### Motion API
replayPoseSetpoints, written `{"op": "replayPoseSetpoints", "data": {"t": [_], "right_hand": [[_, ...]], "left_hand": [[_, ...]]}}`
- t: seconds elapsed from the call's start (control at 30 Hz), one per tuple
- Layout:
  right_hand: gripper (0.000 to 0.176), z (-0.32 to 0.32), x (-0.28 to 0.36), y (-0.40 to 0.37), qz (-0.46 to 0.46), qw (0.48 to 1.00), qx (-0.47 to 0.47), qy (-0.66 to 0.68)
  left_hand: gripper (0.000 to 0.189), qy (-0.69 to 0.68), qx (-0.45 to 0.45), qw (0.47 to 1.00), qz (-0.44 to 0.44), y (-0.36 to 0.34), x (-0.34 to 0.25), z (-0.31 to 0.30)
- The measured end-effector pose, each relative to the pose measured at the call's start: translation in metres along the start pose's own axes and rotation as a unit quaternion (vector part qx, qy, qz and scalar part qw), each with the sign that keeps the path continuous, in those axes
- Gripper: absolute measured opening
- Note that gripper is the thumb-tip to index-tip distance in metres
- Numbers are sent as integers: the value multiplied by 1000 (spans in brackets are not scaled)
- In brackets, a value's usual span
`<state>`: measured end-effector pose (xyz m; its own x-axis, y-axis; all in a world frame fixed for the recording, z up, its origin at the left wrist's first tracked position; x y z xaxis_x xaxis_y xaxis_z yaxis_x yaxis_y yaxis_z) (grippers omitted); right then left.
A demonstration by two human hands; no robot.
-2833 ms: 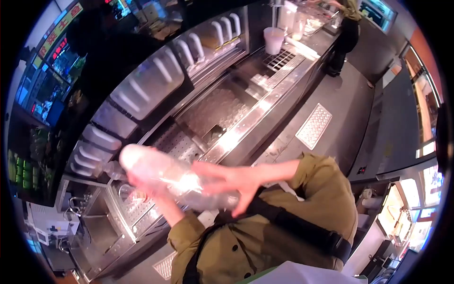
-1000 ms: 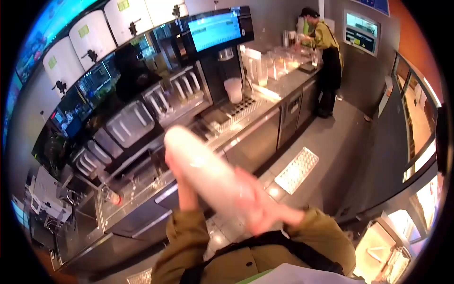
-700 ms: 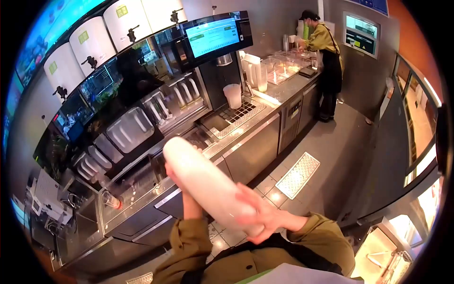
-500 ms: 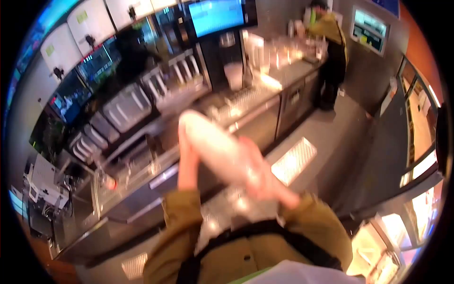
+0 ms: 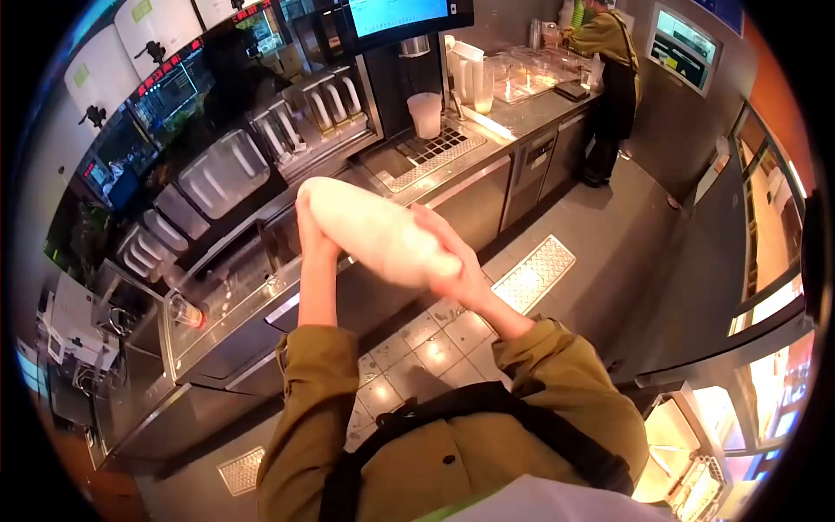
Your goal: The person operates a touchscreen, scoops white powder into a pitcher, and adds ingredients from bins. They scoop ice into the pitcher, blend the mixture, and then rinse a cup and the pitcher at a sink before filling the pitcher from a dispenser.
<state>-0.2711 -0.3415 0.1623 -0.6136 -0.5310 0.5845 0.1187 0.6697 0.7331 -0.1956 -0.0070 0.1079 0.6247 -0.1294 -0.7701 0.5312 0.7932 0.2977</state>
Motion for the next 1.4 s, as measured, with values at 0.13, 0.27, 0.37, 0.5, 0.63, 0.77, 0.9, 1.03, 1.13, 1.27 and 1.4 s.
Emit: {"op": "replayPoseSetpoints", "data": {"t": [0.13,0.27,0.37,0.5,0.63,0.77,0.9,1.03,1.13,1.27,1.4], "right_hand": [[68,-10,-9,45,-134,991,15,-12],[72,28,-16,15,17,996,54,67],[75,42,-58,62,32,994,58,91],[74,60,-119,106,150,969,0,195],[58,83,-109,146,133,933,-47,330],[61,126,-97,137,209,923,22,322],[69,146,-15,134,-50,968,107,221],[77,221,-89,157,176,920,138,323],[73,265,-114,154,353,879,140,290],[75,298,-67,225,27,959,167,226],[70,358,-42,203,23,937,233,260]], "left_hand": [[51,-302,153,935,109,-58,-75,52],[55,6,43,997,68,2,-35,-59],[45,-157,259,935,185,5,-83,-43],[48,58,-116,991,35,3,-85,-103],[36,-145,12,975,167,-35,-137,-97],[59,92,-114,985,92,3,-133,-194],[59,-130,-148,970,143,-37,-173,-210],[33,330,-84,897,280,-9,-227,-265],[40,-169,-114,971,129,-42,-213,-283],[56,-76,-106,936,328,-71,-274,-325],[40,420,-178,827,328,-128,-322,-350]]}}
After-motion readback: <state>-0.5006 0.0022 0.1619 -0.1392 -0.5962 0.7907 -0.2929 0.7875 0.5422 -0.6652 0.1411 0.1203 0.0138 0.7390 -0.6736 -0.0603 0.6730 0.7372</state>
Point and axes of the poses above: each hand's wrist, its own y-axis towards the middle knuckle, its own z-axis out of the palm, x = y × z, the point moved 10 cm from there along y, towards the middle knuckle, and after that the axes turned 11 degrees about z, right-handed, at the moved point
